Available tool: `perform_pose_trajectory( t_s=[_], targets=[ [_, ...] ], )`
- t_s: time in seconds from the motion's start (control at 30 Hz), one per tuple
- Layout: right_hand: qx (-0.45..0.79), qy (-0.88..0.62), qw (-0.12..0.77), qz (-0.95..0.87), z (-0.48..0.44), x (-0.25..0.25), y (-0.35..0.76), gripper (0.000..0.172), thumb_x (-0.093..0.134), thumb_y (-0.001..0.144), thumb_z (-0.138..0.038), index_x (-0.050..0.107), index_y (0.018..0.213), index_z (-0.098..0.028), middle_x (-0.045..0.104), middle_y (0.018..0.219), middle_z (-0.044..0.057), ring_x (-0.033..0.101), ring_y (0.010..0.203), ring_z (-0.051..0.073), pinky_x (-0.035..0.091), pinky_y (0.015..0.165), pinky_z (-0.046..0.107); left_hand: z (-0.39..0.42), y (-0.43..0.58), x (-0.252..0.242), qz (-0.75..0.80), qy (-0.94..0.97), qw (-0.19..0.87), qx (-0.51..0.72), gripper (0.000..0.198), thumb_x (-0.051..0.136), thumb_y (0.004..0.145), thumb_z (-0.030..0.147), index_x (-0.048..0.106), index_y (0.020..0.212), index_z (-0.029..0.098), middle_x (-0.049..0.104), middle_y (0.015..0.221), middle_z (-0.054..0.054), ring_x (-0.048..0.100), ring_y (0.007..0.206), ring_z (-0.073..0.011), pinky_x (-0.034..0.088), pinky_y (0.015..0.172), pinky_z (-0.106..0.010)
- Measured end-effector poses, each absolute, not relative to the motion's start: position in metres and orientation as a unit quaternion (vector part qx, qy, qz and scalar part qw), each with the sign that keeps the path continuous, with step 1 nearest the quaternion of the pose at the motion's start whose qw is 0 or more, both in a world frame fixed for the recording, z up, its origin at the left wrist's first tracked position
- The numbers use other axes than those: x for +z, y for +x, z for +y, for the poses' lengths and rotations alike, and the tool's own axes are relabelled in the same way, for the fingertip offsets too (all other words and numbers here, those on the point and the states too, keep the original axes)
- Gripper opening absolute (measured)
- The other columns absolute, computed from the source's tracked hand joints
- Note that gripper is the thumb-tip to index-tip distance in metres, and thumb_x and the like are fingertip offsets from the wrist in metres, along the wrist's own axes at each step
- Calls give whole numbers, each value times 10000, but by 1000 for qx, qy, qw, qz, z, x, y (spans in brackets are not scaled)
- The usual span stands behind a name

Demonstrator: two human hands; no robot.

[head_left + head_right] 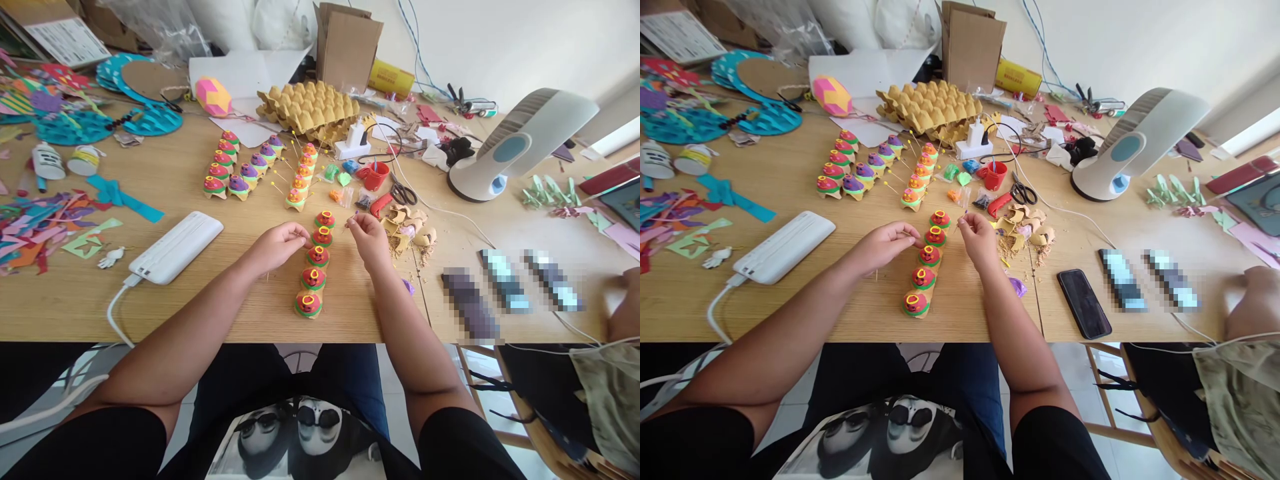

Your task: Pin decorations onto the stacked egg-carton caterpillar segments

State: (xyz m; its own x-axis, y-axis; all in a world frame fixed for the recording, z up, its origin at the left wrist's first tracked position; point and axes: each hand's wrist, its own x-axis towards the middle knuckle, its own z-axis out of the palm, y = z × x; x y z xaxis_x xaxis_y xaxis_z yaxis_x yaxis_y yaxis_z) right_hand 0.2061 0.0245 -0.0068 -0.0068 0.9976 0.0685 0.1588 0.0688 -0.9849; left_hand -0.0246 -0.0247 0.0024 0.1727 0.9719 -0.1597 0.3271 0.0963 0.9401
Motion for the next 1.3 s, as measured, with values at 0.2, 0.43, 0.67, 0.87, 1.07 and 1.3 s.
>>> perform_pose_trajectory(
  t_s=[0.2, 0.43, 0.67, 0.87, 1.07, 1.3],
  targets=[
    [472, -505, 480, -540, 27, -13, 204, 265, 667, 856, -462, 574, 826, -215, 668, 766, 5, 548, 635, 121, 443, 624, 271, -18, -27, -10, 551, 640, 407, 348, 252, 644, 857, 317, 677, 1077, 199, 768, 1133, -68, 713, 1089, -239, 523, 998, -383],
    [460, -525, 448, -558, 26, -14, 201, 157, 618, 884, -359, 559, 834, -223, 743, 802, 25, 634, 720, 150, 488, 748, 299, -8, -21, -25, 528, 683, 354, 361, 532, 682, 801, 198, 639, 1331, 219, 721, 1302, -82, 672, 1210, -254, 522, 1053, -398],
    [479, -537, 424, -550, 24, -15, 195, 157, 577, 916, -392, 506, 906, -252, 756, 768, -14, 434, 483, 106, 340, 531, 247, -4, -19, -27, 483, 712, 362, 359, 566, 648, 817, 174, 625, 1376, 259, 685, 1386, -41, 632, 1288, -243, 468, 1136, -394],
    [508, -515, 407, -557, 24, -16, 194, 288, 611, 889, -516, 492, 892, -254, 746, 750, -11, 485, 495, 107, 309, 491, 225, -9, -20, -14, 522, 733, 310, 307, 498, 671, 805, 174, 692, 1296, 253, 723, 1291, -29, 675, 1167, -265, 518, 1037, -378],
    [509, -505, 400, -571, 25, -18, 194, 271, 625, 871, -498, 524, 857, -246, 746, 752, -7, 579, 598, 131, 415, 590, 244, -11, -23, -9, 519, 743, 304, 293, 492, 702, 811, 249, 702, 1304, 246, 690, 1343, -69, 646, 1212, -284, 483, 1086, -415],
    [442, -524, 445, -577, 30, -17, 202, 212, 647, 843, -422, 617, 808, -215, 709, 765, 6, 637, 748, 158, 492, 770, 304, -7, -25, -15, 518, 747, 308, 282, 514, 697, 818, 292, 692, 1330, 254, 671, 1382, -61, 622, 1261, -279, 455, 1120, -395]
  ],
)
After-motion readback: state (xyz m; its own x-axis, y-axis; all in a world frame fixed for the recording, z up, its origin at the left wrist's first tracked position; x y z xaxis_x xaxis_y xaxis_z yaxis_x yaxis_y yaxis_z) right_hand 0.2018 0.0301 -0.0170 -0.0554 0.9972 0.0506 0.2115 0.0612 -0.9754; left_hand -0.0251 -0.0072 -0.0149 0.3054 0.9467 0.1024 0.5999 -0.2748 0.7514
